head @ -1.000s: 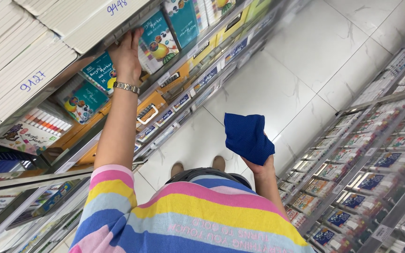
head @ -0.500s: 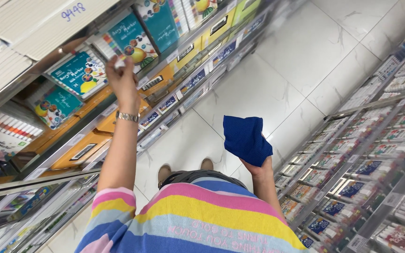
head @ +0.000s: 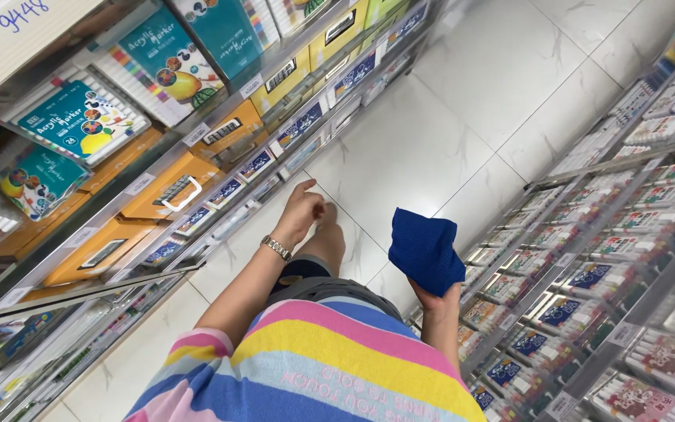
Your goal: Picking up boxes of stationery items from shelves and wiping them with a blue cloth before replacing them.
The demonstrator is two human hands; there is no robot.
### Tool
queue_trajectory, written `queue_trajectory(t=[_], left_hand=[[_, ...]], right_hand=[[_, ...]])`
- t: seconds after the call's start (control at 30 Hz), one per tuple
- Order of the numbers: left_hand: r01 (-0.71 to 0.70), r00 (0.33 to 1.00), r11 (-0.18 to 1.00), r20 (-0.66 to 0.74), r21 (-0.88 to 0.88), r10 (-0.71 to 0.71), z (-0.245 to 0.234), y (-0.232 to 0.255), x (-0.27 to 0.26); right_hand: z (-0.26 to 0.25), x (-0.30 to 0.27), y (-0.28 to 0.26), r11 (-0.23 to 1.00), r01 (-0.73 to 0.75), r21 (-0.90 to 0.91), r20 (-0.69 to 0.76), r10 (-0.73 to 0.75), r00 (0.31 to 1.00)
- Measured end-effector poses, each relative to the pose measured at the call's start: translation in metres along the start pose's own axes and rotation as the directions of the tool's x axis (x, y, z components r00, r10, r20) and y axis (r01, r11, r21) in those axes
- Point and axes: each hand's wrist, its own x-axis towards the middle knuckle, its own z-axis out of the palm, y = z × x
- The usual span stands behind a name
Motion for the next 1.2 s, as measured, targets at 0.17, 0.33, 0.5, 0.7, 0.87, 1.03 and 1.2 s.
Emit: queue_trajectory(t=[0.17,0.33,0.5,0.7,0.87,1.03,1.2], left_hand=[[-0.003,0.991,0.994,0.134,-0.109,0.018,0.044,0.060,0.011],[-0.069,0.962,0.976,0.246,-0.205,0.120,0.099,0.099,0.058],[-0.155,0.923,0.916,0.276,-0.369,0.267,0.151,0.146,0.140],[-0.129,0.937,0.727,0.156,-0.675,0.312,0.183,0.212,0.248],[-0.101,0.973,0.518,0.024,-0.849,0.230,0.192,0.260,0.298],[-0.235,0.955,0.486,-0.106,-0.842,0.277,0.186,0.273,0.342],[-0.314,0.913,0.483,-0.120,-0.818,0.391,0.184,0.260,0.349]], right_hand=[[0.009,0.010,-0.018,0.999,0.042,-0.004,-0.023,-0.042,0.999],[0.044,0.015,-0.055,0.990,0.139,-0.007,-0.030,-0.139,0.990],[0.057,0.054,-0.117,0.982,0.187,-0.008,0.047,-0.186,0.981],[0.101,0.094,-0.175,0.973,0.230,-0.028,0.061,-0.228,0.972],[0.105,0.147,-0.212,0.983,0.182,-0.018,0.151,-0.177,0.973],[0.114,0.184,-0.229,0.988,0.124,-0.097,0.048,-0.120,0.992],[0.119,0.210,-0.243,0.994,0.056,-0.098,-0.018,-0.058,0.998]])
